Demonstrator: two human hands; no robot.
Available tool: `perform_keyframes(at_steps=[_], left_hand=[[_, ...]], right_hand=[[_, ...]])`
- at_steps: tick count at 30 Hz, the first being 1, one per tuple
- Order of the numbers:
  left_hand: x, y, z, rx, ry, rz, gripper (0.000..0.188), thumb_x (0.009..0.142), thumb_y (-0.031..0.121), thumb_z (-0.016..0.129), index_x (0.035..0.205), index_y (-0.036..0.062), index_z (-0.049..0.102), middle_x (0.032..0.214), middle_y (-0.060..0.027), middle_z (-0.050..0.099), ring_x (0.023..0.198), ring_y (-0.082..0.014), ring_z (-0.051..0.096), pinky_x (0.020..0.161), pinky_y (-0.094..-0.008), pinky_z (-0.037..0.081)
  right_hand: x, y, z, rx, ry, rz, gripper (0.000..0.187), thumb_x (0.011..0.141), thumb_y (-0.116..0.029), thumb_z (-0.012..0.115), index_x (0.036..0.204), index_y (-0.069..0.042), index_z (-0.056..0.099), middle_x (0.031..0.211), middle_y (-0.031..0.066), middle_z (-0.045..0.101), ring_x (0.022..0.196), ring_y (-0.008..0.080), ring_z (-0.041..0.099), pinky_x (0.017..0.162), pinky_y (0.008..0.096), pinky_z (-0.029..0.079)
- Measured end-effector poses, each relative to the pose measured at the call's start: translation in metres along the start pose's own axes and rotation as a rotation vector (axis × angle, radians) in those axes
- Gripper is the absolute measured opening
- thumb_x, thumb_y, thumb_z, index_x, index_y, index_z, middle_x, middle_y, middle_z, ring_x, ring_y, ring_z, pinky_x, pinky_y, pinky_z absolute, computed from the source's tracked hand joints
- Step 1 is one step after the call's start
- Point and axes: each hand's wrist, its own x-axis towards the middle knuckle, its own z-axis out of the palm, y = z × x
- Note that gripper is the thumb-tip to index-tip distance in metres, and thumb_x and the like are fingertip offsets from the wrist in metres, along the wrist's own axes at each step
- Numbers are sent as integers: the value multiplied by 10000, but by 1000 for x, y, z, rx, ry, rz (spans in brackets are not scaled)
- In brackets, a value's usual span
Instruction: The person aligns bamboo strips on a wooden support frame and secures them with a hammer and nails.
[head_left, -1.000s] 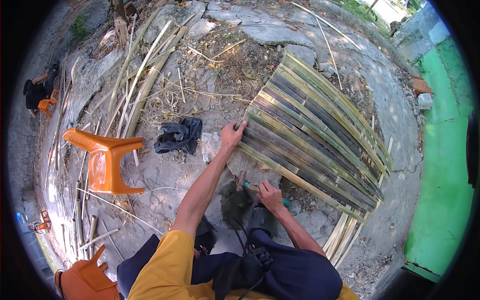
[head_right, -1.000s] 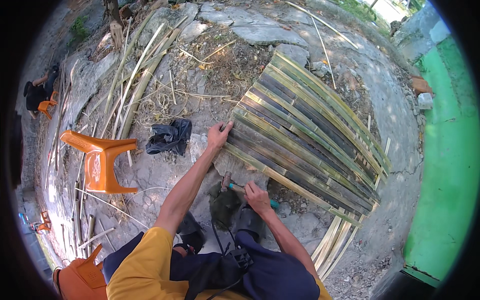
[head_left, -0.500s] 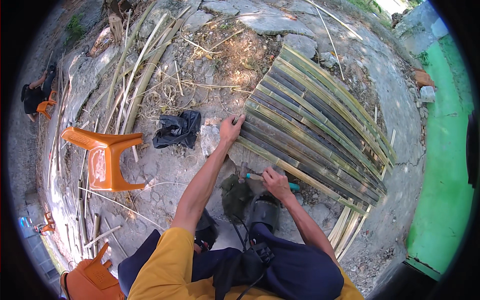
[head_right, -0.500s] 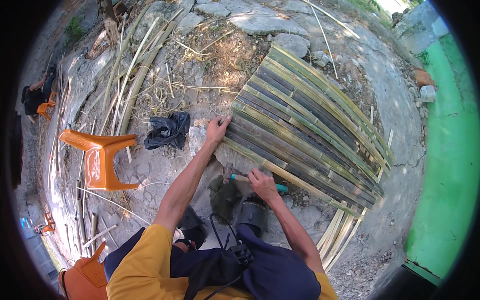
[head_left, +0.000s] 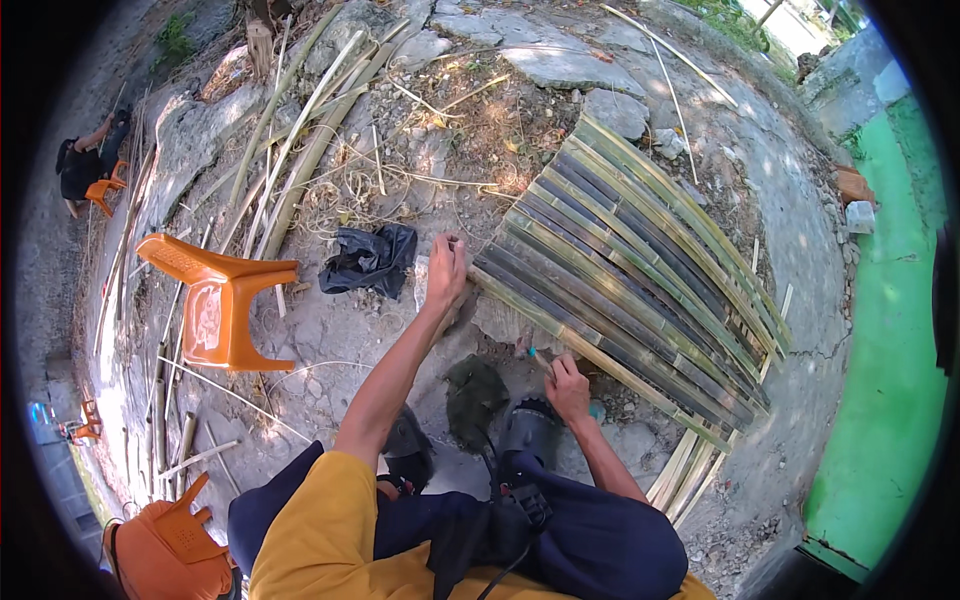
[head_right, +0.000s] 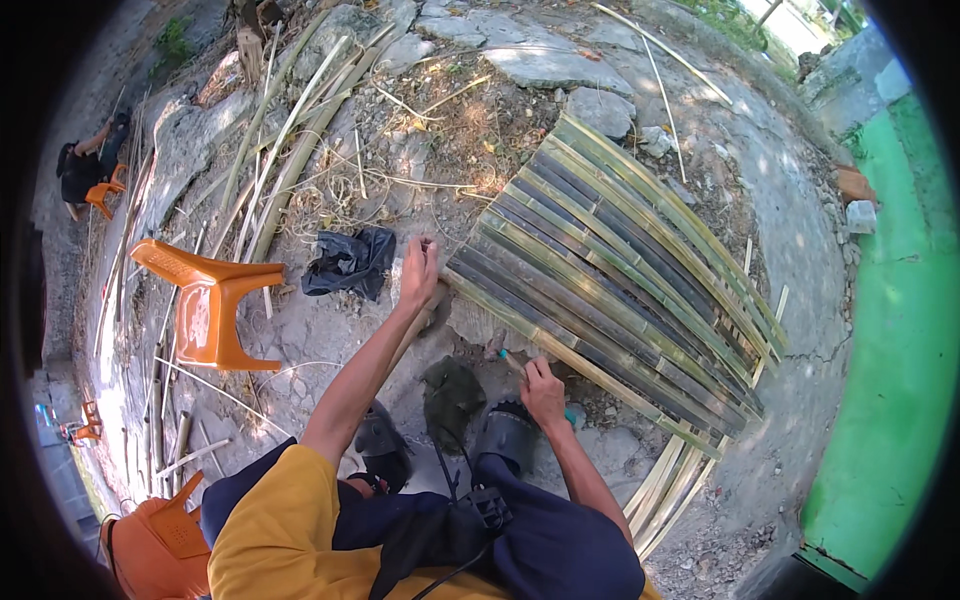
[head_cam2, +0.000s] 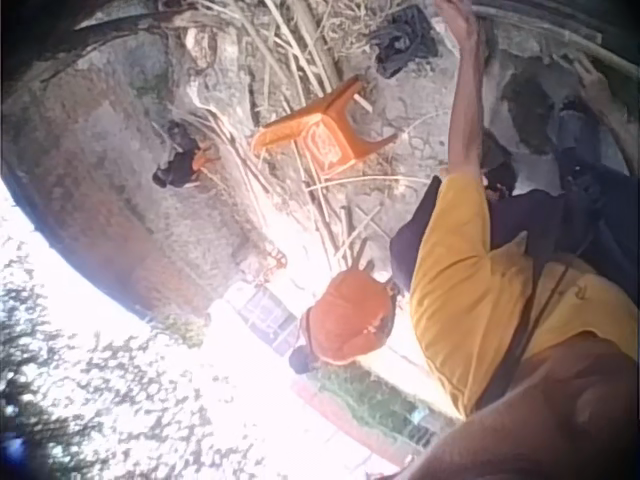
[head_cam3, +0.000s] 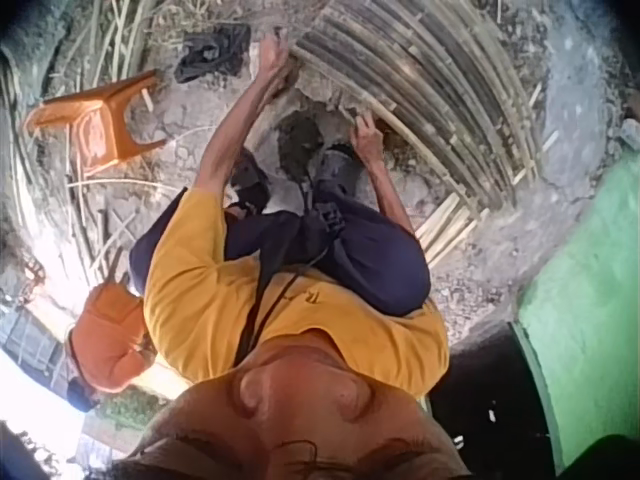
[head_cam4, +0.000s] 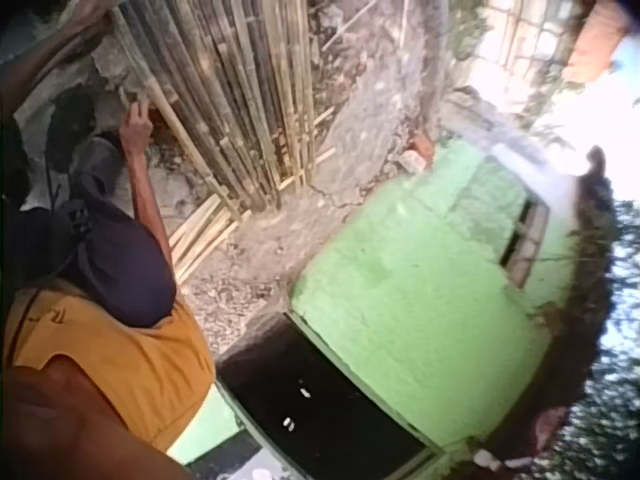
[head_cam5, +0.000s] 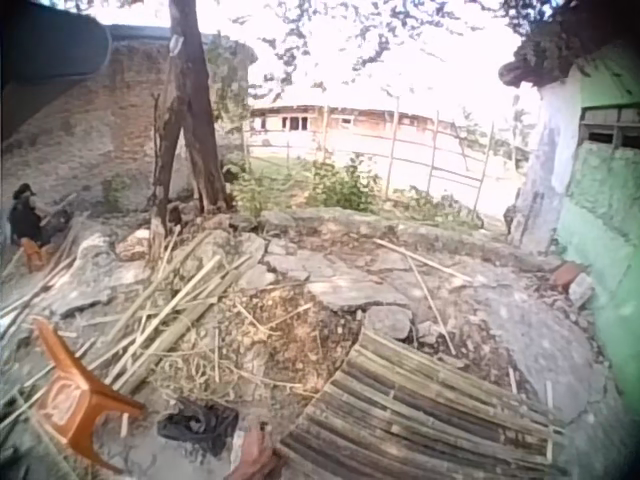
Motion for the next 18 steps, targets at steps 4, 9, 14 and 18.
perform_keyframes(at_steps=[4, 9, 14, 18], left_hand=[[-38, 8, -33, 194, -102, 166, 220, 982, 164, 634, 1143, 26, 577, 1022, -161, 589, 1003, -348, 573, 881, -451, 436], [-85, -1, -46, 376, -183, 157, 313, 919, 236, 721, 1153, 71, 594, 1131, -131, 586, 1116, -325, 537, 918, -471, 377], [-104, 4, -31, 318, -31, 64, 379, 865, 252, 773, 1154, 81, 598, 1122, -105, 591, 1107, -313, 536, 929, -467, 362], [-107, 0, -36, 272, -32, 60, 388, 843, 213, 781, 1163, 86, 601, 1126, -99, 594, 1115, -312, 541, 936, -466, 359]], right_hand=[[-4, -5, -7, 59, 84, 84, 290, 809, -74, 774, 1031, -39, 591, 1092, 136, 590, 906, 414, 661, 723, 496, 546], [30, -3, -23, 23, 213, 47, 325, 835, -90, 773, 1109, -13, 616, 1181, 136, 603, 976, 388, 667, 776, 465, 554], [57, 3, -40, 21, 236, 50, 388, 819, -142, 813, 1137, -6, 636, 1186, 135, 623, 1005, 386, 669, 823, 457, 550], [59, 1, -49, 8, 186, 50, 390, 807, -151, 828, 1122, -20, 640, 1137, 126, 641, 987, 387, 671, 805, 458, 549]])
